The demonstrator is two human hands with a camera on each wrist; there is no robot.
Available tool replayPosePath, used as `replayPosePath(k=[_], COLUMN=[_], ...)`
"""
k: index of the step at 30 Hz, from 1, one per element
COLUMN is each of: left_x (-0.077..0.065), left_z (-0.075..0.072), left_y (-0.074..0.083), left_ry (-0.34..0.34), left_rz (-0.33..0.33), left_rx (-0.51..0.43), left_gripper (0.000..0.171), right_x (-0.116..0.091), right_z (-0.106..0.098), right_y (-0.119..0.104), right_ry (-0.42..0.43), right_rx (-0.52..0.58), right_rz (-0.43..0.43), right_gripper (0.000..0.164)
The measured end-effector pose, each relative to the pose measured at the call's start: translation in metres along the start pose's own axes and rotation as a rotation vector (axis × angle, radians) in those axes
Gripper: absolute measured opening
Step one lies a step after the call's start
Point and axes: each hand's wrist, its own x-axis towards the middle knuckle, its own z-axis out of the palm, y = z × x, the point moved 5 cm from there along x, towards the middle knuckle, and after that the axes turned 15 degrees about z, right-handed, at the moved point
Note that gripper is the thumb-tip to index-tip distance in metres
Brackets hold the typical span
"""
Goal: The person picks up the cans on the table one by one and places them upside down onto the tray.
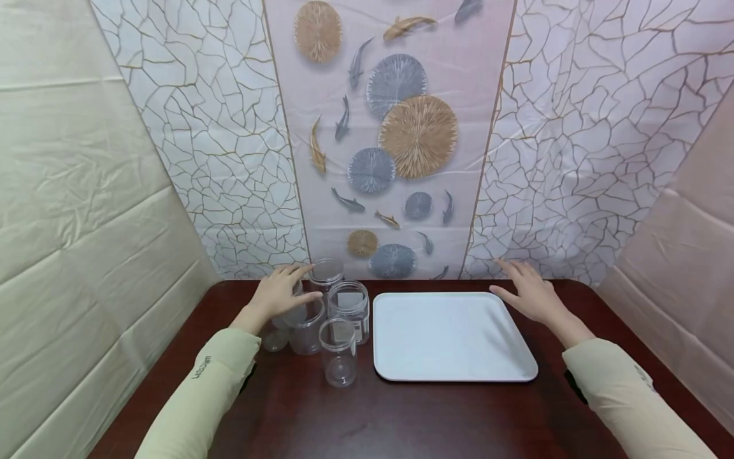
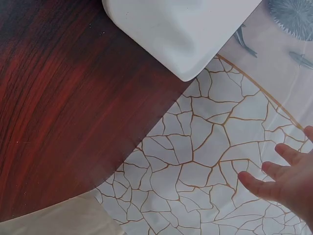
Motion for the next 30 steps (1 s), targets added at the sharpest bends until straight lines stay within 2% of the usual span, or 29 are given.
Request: replayPosePath(k=[11, 18, 26, 30], left_x=[0.0, 0.001, 0.0, -0.001], left_z=[-0.005, -0.016, -0.025, -0.028], left_y=[0.012, 0.018, 0.045, 0.055], left_ry=[0.038, 0.074, 0.12, 0.136], left_rz=[0.056, 0.068, 0.146, 0.176], left_rx=[-0.024, -0.039, -0.154, -0.163], left_gripper=[0.072, 0.065, 0.049, 0.047], right_x=[-0.004, -0.007, -0.015, -0.018], right_z=[-0.006, -0.008, -0.012, -0.012], right_y=[-0.004, -0.014, -0.021, -0.025], right_ry=[0.036, 0.018, -0.012, -0.044], right_rx=[0.012, 0.033, 0.04, 0.075], right_rz=[-0.047, -0.063, -0.061, -0.053], right_gripper=[0.07, 0.069, 0.07, 0.072])
